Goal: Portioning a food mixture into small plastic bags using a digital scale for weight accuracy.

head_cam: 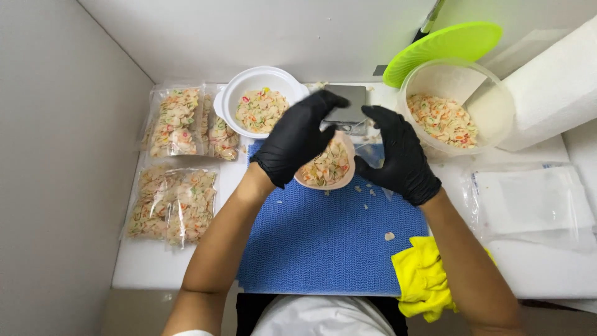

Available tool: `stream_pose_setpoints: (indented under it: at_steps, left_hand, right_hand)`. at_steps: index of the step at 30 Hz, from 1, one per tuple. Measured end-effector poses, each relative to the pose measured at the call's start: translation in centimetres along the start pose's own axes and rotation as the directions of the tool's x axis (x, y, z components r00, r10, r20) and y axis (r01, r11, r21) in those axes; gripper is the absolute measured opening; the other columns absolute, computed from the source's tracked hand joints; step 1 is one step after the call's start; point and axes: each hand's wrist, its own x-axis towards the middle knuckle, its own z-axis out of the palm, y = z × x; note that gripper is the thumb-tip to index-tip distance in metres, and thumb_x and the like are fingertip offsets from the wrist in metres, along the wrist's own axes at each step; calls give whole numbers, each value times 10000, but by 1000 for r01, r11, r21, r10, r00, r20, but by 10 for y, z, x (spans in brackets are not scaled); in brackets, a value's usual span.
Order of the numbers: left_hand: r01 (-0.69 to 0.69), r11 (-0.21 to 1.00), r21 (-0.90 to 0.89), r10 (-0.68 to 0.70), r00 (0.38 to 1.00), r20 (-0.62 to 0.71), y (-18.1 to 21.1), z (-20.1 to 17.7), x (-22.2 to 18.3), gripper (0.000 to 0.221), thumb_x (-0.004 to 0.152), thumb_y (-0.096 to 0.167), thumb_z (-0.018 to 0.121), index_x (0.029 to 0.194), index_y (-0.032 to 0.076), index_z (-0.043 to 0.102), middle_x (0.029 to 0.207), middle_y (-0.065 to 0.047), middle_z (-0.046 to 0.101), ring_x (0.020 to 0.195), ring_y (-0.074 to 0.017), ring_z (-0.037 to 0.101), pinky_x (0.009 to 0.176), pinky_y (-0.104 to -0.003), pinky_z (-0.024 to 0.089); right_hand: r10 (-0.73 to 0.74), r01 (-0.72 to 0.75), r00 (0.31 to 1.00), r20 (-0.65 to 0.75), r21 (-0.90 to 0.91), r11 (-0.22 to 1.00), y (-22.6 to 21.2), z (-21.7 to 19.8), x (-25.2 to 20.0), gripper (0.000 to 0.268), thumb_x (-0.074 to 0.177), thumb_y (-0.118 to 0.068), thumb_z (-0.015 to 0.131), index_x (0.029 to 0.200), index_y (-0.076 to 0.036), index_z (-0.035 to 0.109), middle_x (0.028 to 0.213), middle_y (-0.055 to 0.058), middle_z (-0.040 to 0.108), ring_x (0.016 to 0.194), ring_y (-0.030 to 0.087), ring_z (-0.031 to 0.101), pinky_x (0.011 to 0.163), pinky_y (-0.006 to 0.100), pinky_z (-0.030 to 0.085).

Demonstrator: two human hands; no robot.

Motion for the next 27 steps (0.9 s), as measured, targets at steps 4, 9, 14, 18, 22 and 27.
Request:
stream_pose_setpoints:
  at_steps: [4, 9, 14, 18, 22, 27]
  left_hand:
    - [125, 911, 394, -142, 990, 15, -50, 39, -10, 366, 839, 313, 753, 1170, 217, 633, 1129, -70, 662, 1126, -306, 661, 930, -460, 567]
    - [85, 902, 424, -237, 917, 322, -65, 96, -12, 284, 789, 333, 755, 1014, 160, 770, 999, -103, 766, 990, -334, 748, 876, -447, 604]
    - [141, 913, 383, -256, 929, 269, -78, 85, -9, 178, 780, 252, 771, 954, 216, 778, 895, -89, 736, 947, -353, 743, 838, -446, 604]
    - [190, 910, 369, -284, 933, 221, -65, 48, 3, 159, 767, 242, 739, 910, 259, 807, 811, -24, 767, 902, -305, 761, 807, -431, 626]
    - [251, 927, 279, -297, 945, 136, -58, 20, 2, 187, 738, 301, 792, 922, 272, 802, 798, 27, 782, 892, -282, 766, 808, -463, 618]
    - [182, 978, 104, -186, 982, 36, -44, 14, -5, 206, 669, 208, 823, 874, 199, 809, 735, -53, 775, 759, -330, 762, 745, -387, 613]
  right_hand:
    - [-40, 41, 999, 17, -68, 997, 8, 4, -4, 869, 818, -496, 732, 1563, -141, 460, 1476, 123, 529, 1245, 312, 588, 1116, 457, 401]
    - [7, -3, 998, 55, -61, 998, -3, -2, 1, 883, 779, -481, 775, 1562, -212, 468, 1484, 56, 528, 1214, 254, 598, 1104, 444, 414]
    - [11, -8, 999, 34, -88, 996, -2, 2, -3, 874, 796, -484, 753, 1581, -233, 461, 1492, 85, 523, 1302, 300, 566, 1151, 453, 372]
    - [2, -1, 1000, 10, -109, 994, 2, 5, -6, 860, 797, -476, 766, 1574, -244, 480, 1501, 84, 528, 1334, 289, 551, 1167, 432, 354]
    - [-4, 5, 1000, 15, -74, 997, 2, 6, -6, 834, 805, -485, 762, 1558, -241, 497, 1482, 87, 543, 1329, 297, 558, 1163, 445, 366]
    - [-13, 11, 1000, -14, -185, 983, 3, 11, -7, 837, 817, -479, 774, 1557, -195, 507, 1465, 136, 555, 1315, 348, 566, 1172, 473, 365]
